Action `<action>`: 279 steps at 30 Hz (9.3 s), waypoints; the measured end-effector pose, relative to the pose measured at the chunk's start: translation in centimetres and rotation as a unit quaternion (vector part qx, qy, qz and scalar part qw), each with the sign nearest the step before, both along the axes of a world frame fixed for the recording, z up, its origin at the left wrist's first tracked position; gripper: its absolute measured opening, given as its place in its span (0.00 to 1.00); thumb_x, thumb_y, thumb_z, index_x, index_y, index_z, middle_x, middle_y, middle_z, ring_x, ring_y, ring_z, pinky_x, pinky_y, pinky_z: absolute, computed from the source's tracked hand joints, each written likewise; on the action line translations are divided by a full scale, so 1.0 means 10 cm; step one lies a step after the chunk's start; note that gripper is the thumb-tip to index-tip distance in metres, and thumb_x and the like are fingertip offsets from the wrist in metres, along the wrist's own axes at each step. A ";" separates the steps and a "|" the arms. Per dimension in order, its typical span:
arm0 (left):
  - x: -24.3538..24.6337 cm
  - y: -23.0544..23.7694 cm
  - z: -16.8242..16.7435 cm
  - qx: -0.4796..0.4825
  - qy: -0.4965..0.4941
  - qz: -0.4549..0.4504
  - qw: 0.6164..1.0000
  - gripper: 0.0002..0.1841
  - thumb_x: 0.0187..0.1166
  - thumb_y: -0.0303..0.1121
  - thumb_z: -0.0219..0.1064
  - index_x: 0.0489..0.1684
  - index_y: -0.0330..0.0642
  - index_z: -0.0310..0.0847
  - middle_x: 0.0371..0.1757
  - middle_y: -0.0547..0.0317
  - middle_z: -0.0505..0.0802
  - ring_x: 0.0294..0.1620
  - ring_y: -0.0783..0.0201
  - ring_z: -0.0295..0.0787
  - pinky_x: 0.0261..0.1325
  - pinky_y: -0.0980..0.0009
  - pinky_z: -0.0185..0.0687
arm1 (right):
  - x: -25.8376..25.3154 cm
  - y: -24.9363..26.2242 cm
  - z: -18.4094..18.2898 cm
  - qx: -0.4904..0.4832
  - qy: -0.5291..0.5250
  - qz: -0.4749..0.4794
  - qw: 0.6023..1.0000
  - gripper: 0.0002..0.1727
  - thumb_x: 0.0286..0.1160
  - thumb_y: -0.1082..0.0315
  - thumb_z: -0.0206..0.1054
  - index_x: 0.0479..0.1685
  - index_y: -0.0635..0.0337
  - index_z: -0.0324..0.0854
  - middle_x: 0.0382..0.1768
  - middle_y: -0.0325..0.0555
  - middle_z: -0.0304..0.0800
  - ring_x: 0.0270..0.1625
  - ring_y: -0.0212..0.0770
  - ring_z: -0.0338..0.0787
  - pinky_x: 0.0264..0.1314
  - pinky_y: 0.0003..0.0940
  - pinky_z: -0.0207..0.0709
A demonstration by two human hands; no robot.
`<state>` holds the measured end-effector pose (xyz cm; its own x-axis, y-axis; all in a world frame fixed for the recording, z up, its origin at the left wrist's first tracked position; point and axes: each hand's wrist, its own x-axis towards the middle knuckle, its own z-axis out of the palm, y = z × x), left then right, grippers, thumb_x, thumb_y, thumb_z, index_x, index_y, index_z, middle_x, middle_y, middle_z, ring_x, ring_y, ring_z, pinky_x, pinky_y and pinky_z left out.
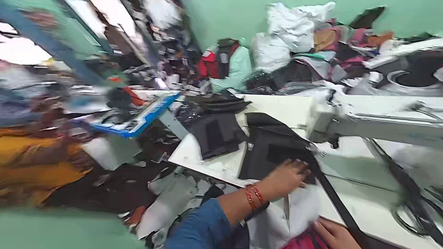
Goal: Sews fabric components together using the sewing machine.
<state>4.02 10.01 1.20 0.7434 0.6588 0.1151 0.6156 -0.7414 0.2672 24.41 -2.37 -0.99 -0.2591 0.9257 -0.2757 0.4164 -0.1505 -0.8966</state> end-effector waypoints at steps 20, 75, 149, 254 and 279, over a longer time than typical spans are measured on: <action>0.57 -0.04 0.24 -0.071 0.168 0.140 0.973 0.26 0.83 0.18 0.49 0.82 0.26 0.68 0.83 0.36 0.76 0.86 0.38 0.69 0.84 0.47 0.66 | -0.15 0.00 -0.19 -0.119 0.247 -0.076 0.959 0.08 0.82 0.66 0.67 0.37 0.60 0.87 0.27 0.34 0.90 0.32 0.23 0.88 0.41 0.21 0.82; 0.25 0.10 0.32 -0.339 -0.111 0.127 0.925 0.26 0.86 0.25 0.50 0.85 0.27 0.65 0.69 0.27 0.81 0.65 0.44 0.80 0.71 0.59 0.75 | -0.28 1.11 0.15 0.100 0.014 -0.240 0.966 0.15 0.77 0.77 0.64 0.57 0.72 0.88 0.47 0.56 0.93 0.44 0.35 0.90 0.52 0.28 0.83; 0.23 0.51 -0.04 -0.051 -0.098 -0.035 0.993 0.19 0.75 0.18 0.58 0.60 0.26 0.88 0.68 0.38 0.91 0.66 0.39 0.90 0.69 0.52 0.82 | -0.39 0.94 0.25 0.206 -0.304 -0.023 0.930 0.10 0.71 0.85 0.62 0.43 0.79 0.89 0.56 0.75 0.85 0.54 0.63 0.92 0.53 0.46 0.87; -0.05 0.55 -0.02 -0.037 -0.028 -0.095 0.994 0.34 0.58 0.08 0.63 0.73 0.32 0.81 0.78 0.47 0.85 0.82 0.42 0.75 0.80 0.55 0.73 | -0.38 1.01 0.32 0.138 -0.309 -0.006 0.941 0.18 0.80 0.80 0.56 0.62 0.74 0.85 0.58 0.71 0.84 0.48 0.59 0.92 0.51 0.44 0.87; 0.01 1.09 -0.10 -0.080 -0.140 -0.045 0.986 0.19 0.67 0.10 0.59 0.54 0.26 0.89 0.66 0.35 0.90 0.75 0.38 0.82 0.82 0.51 0.72 | -0.39 1.70 0.57 0.010 -0.315 0.042 0.948 0.23 0.84 0.79 0.52 0.77 0.74 0.74 0.74 0.70 0.75 0.76 0.60 0.79 0.78 0.46 0.72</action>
<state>4.12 20.94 0.18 0.7531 0.6184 0.2248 0.4346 -0.7240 0.5356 20.51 14.61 4.67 -0.1211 0.9162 -0.3819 0.8804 -0.0785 -0.4676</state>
